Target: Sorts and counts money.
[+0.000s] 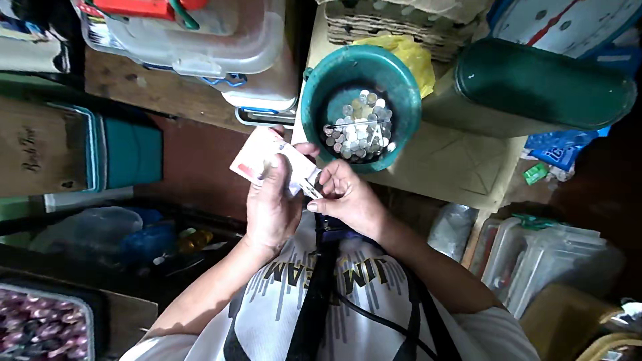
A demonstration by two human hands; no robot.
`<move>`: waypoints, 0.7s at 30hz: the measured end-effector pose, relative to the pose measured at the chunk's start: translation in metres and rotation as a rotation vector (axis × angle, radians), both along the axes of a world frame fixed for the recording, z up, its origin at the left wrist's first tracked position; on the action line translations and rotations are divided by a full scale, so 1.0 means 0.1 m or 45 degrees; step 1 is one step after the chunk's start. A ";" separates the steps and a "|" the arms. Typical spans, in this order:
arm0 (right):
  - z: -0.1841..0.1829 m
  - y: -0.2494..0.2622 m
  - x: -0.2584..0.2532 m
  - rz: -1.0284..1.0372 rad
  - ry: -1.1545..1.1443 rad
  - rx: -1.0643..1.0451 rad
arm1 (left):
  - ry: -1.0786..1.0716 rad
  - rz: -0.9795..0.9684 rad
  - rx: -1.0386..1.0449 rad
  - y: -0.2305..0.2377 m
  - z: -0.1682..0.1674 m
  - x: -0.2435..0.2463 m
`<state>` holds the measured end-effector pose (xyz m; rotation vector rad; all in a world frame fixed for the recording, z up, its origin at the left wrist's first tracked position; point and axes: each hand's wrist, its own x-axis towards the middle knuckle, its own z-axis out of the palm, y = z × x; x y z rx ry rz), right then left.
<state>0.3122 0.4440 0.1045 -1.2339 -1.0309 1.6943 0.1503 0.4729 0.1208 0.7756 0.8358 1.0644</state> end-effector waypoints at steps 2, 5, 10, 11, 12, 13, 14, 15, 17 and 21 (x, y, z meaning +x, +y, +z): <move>0.00 0.04 -0.05 -0.007 0.022 -0.011 | -0.010 -0.056 -0.042 0.02 -0.03 -0.04; -0.01 0.09 -0.13 -0.016 0.049 -0.008 | -0.036 -0.034 -0.145 0.09 -0.02 -0.09; 0.01 0.33 -0.12 0.205 -0.119 0.066 | -0.145 0.109 -0.263 0.27 -0.05 -0.24; 0.02 0.44 -0.05 0.264 -0.235 0.090 | -0.169 0.158 -0.282 0.32 -0.05 -0.29; -0.01 0.56 0.05 0.289 -0.421 0.122 | -0.175 0.213 -0.298 0.35 -0.04 -0.35; -0.07 0.68 0.16 0.283 -0.666 0.162 | -0.150 0.265 -0.311 0.39 -0.03 -0.41; -0.17 0.80 0.27 0.277 -0.936 0.178 | -0.120 0.304 -0.316 0.41 -0.03 -0.49; -0.32 0.90 0.37 0.299 -1.195 0.149 | -0.092 0.340 -0.316 0.42 -0.04 -0.56; -0.65 1.07 0.54 0.447 -1.514 -0.044 | -0.056 0.377 -0.310 0.45 -0.10 -0.69; -0.61 1.18 0.46 0.805 -1.588 -0.338 | -0.004 0.416 -0.332 0.46 -0.15 -0.85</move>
